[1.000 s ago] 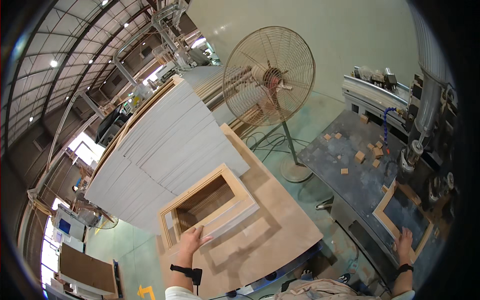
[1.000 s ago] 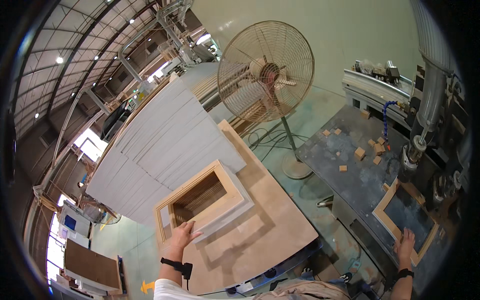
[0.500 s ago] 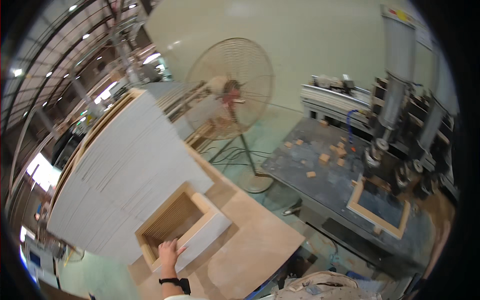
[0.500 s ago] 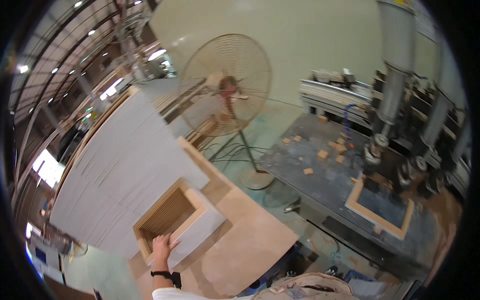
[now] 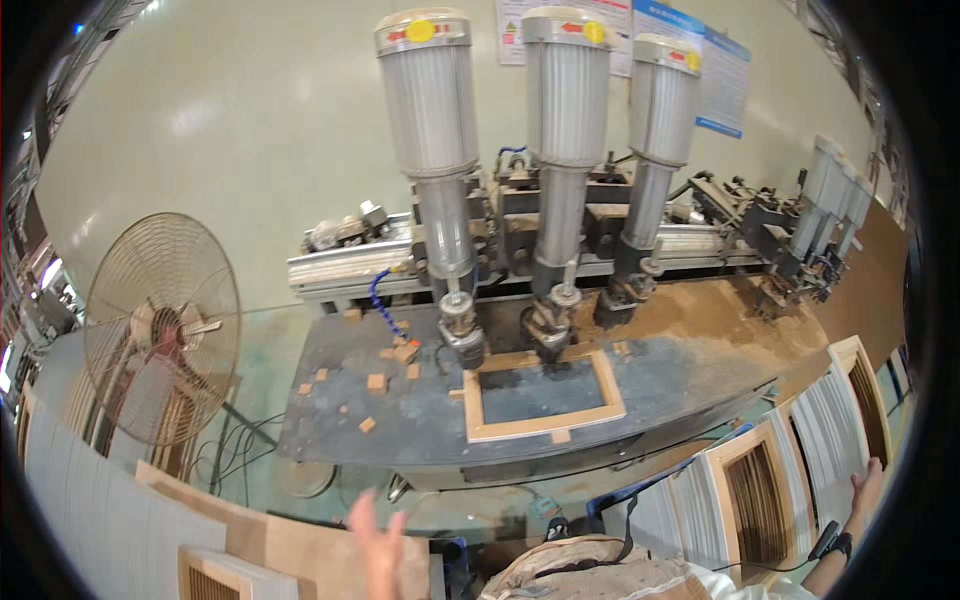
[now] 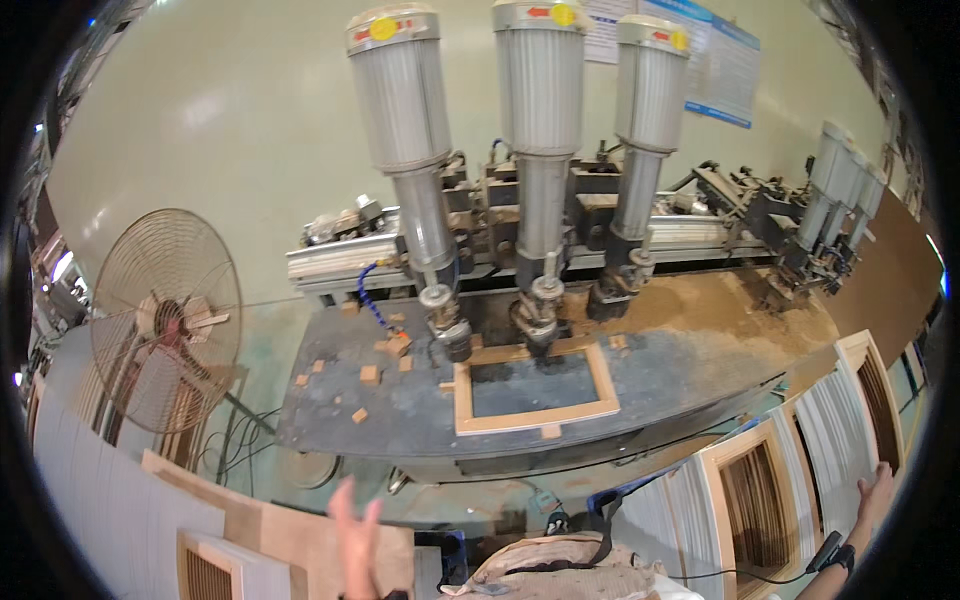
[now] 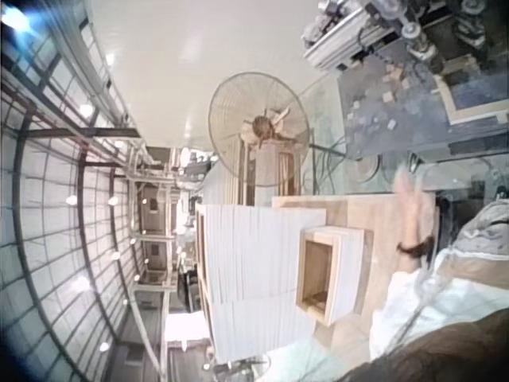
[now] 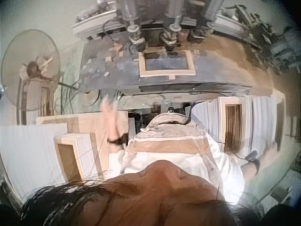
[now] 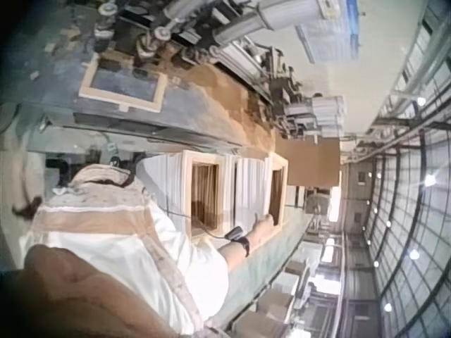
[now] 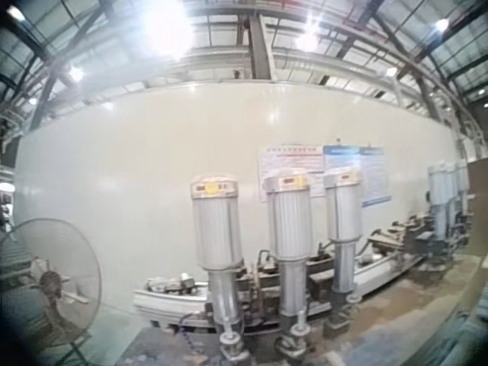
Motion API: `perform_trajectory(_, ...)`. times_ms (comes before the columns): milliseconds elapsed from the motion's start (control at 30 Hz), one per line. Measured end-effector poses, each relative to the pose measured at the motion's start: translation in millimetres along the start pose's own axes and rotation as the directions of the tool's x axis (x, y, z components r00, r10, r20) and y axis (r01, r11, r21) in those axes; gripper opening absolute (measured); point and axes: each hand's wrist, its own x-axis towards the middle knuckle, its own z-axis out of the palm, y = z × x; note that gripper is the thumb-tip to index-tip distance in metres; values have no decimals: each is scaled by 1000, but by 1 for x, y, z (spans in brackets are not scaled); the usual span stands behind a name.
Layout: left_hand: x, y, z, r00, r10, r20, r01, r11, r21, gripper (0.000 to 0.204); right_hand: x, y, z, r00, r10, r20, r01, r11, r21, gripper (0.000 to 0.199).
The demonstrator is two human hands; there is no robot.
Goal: The recorder takes wooden frame components from a machine, aligns them, and stacks the completed frames onto a large pallet.
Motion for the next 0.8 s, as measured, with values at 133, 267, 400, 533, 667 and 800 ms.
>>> perform_trajectory(133,58,36,174,789,372,489,-413,911,-26,59,-19,-63,23,890,-388,-239,330,910,-249,41)
perform_trajectory(267,73,17,285,693,241,680,-559,775,295,78,-71,-220,-19,848,-531,-11,520,834,-182,47)
perform_trajectory(400,46,29,331,632,83,771,-534,767,356,85,-94,-329,-50,758,-622,197,589,782,202,44)
perform_trajectory(533,15,16,328,676,251,693,-648,650,397,70,-87,-444,-10,237,-929,285,802,353,482,44)
perform_trajectory(667,-26,-8,291,632,496,595,-629,777,20,30,-125,-540,114,-146,-960,241,827,15,562,52)
perform_trajectory(800,-42,31,220,295,244,924,-603,798,-18,36,-174,-568,237,-134,-979,156,807,-17,590,52)
